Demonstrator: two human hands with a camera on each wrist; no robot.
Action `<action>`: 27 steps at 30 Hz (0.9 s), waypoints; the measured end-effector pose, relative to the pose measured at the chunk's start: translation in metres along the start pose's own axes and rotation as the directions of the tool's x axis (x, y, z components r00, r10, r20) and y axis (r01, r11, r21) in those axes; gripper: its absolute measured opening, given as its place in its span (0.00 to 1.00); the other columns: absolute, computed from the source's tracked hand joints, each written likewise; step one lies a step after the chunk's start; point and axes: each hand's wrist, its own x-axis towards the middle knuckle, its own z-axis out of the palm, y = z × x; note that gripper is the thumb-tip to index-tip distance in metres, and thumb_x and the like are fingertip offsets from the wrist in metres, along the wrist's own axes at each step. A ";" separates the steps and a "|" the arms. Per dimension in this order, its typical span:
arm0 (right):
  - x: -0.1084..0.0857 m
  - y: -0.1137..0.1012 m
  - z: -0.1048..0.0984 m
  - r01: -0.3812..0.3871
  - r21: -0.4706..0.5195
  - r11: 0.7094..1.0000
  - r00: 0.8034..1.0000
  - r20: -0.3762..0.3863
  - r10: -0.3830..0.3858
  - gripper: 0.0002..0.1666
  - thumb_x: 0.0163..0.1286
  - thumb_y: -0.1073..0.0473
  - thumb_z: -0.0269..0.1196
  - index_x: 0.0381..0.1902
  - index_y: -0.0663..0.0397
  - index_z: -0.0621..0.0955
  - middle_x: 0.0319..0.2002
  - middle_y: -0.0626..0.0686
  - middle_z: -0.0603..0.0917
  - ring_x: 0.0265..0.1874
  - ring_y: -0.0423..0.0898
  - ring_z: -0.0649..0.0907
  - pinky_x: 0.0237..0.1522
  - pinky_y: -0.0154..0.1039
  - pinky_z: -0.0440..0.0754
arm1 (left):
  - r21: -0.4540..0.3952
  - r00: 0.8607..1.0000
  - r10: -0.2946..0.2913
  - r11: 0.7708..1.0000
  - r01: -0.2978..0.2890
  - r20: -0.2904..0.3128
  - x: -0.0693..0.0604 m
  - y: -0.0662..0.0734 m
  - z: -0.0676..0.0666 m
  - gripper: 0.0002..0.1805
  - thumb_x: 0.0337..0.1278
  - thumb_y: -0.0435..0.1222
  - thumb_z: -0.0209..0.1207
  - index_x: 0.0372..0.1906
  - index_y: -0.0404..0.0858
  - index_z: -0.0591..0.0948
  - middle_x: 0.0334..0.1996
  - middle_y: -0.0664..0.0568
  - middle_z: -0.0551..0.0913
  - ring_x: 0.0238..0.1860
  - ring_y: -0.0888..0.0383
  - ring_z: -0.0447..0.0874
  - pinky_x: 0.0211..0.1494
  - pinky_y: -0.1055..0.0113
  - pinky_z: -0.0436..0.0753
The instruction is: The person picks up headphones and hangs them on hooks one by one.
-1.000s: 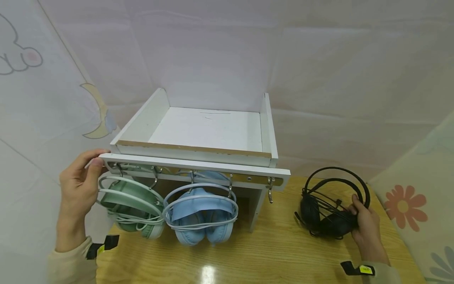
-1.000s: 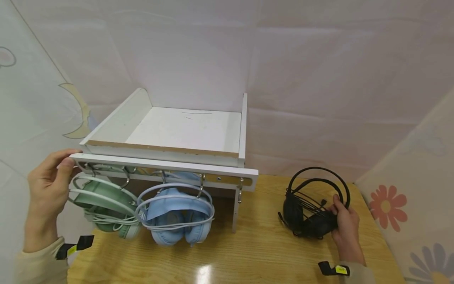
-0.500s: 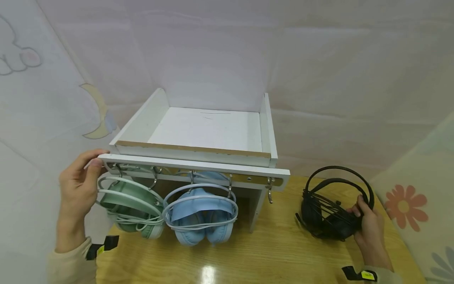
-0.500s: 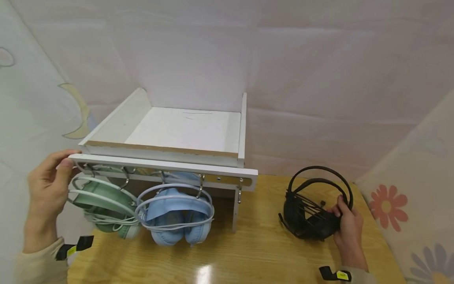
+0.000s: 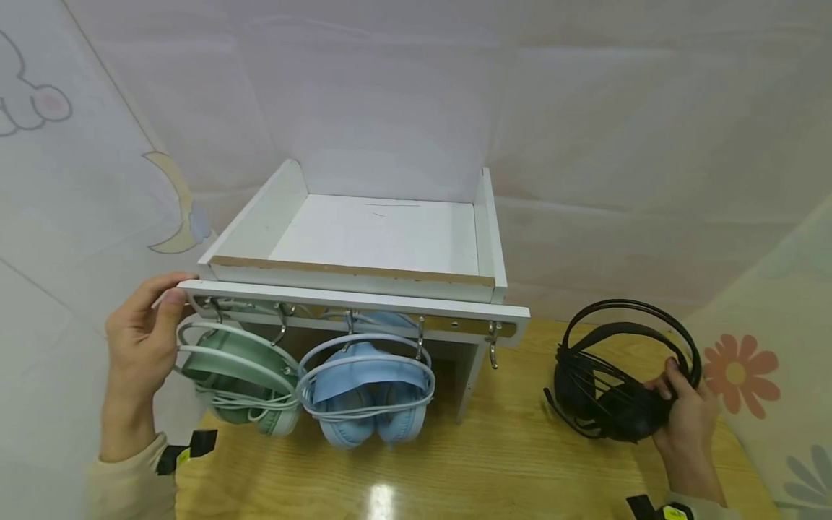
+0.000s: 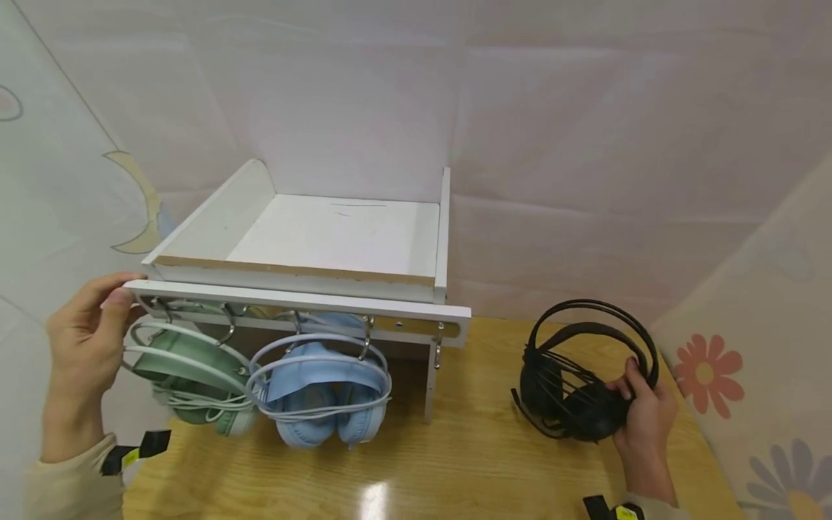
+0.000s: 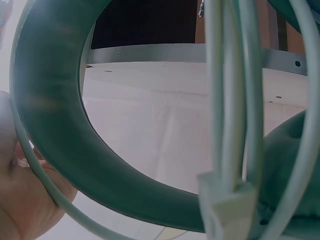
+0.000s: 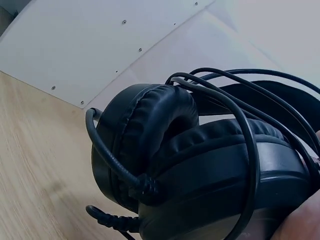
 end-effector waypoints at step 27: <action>-0.041 -0.019 0.033 0.109 0.297 0.949 0.945 0.264 -0.191 0.18 0.82 0.80 0.36 0.40 0.69 0.73 0.19 0.60 0.75 0.14 0.55 0.78 0.27 0.46 0.86 | -0.026 1.000 0.004 1.000 -0.004 0.000 0.000 0.001 0.002 0.13 0.74 0.15 0.48 0.55 0.07 0.75 0.50 0.44 0.88 0.47 0.59 0.91 0.54 0.74 0.90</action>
